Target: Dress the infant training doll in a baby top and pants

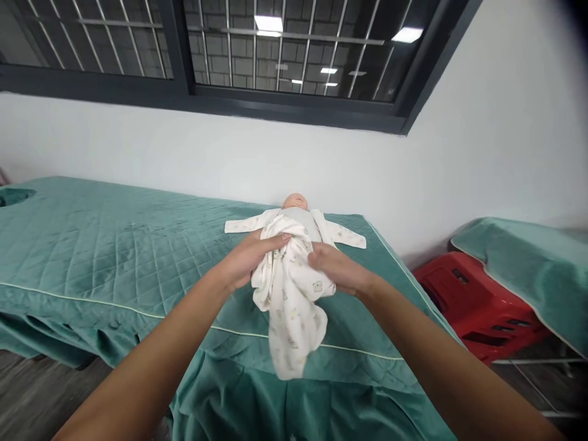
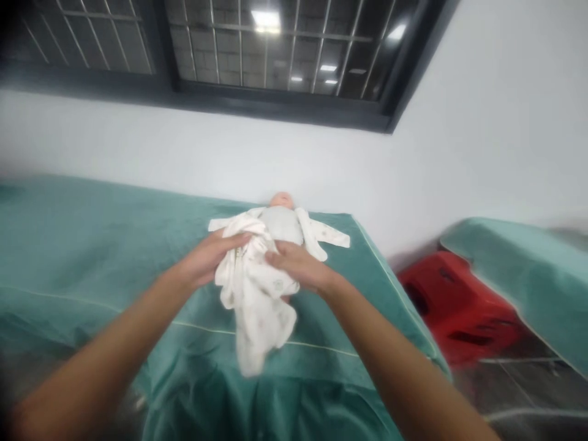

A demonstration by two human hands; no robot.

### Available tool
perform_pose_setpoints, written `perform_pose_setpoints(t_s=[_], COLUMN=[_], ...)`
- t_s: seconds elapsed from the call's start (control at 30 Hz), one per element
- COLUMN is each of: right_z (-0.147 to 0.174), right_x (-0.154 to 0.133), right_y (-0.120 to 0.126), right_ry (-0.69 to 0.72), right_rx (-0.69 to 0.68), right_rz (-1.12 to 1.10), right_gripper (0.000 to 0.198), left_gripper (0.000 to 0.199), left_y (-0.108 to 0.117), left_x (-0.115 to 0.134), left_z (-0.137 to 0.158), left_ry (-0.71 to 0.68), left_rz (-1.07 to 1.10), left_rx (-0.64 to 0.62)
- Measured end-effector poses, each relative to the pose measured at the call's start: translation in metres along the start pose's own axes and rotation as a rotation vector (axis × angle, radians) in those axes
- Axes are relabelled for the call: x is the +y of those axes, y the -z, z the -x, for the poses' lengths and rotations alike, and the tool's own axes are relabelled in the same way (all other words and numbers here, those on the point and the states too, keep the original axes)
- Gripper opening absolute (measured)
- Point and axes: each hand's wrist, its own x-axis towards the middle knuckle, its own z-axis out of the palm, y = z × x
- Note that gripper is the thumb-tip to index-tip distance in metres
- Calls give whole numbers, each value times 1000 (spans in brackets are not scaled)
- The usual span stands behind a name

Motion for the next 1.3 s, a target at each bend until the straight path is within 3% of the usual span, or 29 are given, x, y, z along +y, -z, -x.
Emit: perform_pose_setpoints(t_s=[0.07, 0.17, 0.3, 0.4, 0.5, 0.6, 0.67, 0.8, 0.93, 1.0, 1.1, 1.17, 1.23, 1.3], right_z=[5, 6, 7, 15, 24, 28, 27, 21, 19, 20, 23, 25, 28, 28], right_x=[1, 0, -2, -2, 1, 7, 10, 11, 7, 8, 16, 22, 26, 26], right_y=[-2, -5, -6, -3, 0, 0, -3, -9, -11, -10, -7, -6, -6, -8], right_ry=[-48, 38, 171, 104, 21, -49, -31, 88, 95, 77, 69, 20, -31, -24], right_rx=[-47, 110, 206, 204, 197, -12, -66, 167, 178, 170, 237, 162, 15, -47], right_rz=[70, -13, -287, -318, -203, -15, 32, -143, -358, -391, -348, -283, -218, -179], right_gripper=[49, 46, 49, 51, 51, 46, 46, 48, 53, 55, 55, 55, 56, 57], left_gripper=[43, 45, 50, 49, 43, 45, 47, 47, 57, 54, 42, 37, 36, 35], left_y=[-4, -10, -11, -6, -2, -2, -4, -7, -5, -4, -4, -7, -11, -16], left_x=[-1, -4, 1, 6, 4, -5, -11, -15, -13, -14, -20, -24, -27, -27], left_z=[2, 6, 12, 13, 8, 2, 0, 5, 11, 10, 4, 1, 0, 1], left_ry=[35, 59, 178, 234, 154, 86, 85, 171, 320, 266, 97, 49, 63, 94], left_rz=[-3, -36, -273, -397, -285, -151, -96, -84, -259, -205, 19, 133, 196, 252], left_rx=[-2, -30, -281, -416, -305, -168, -137, -185, -390, -327, -125, -64, -55, -58])
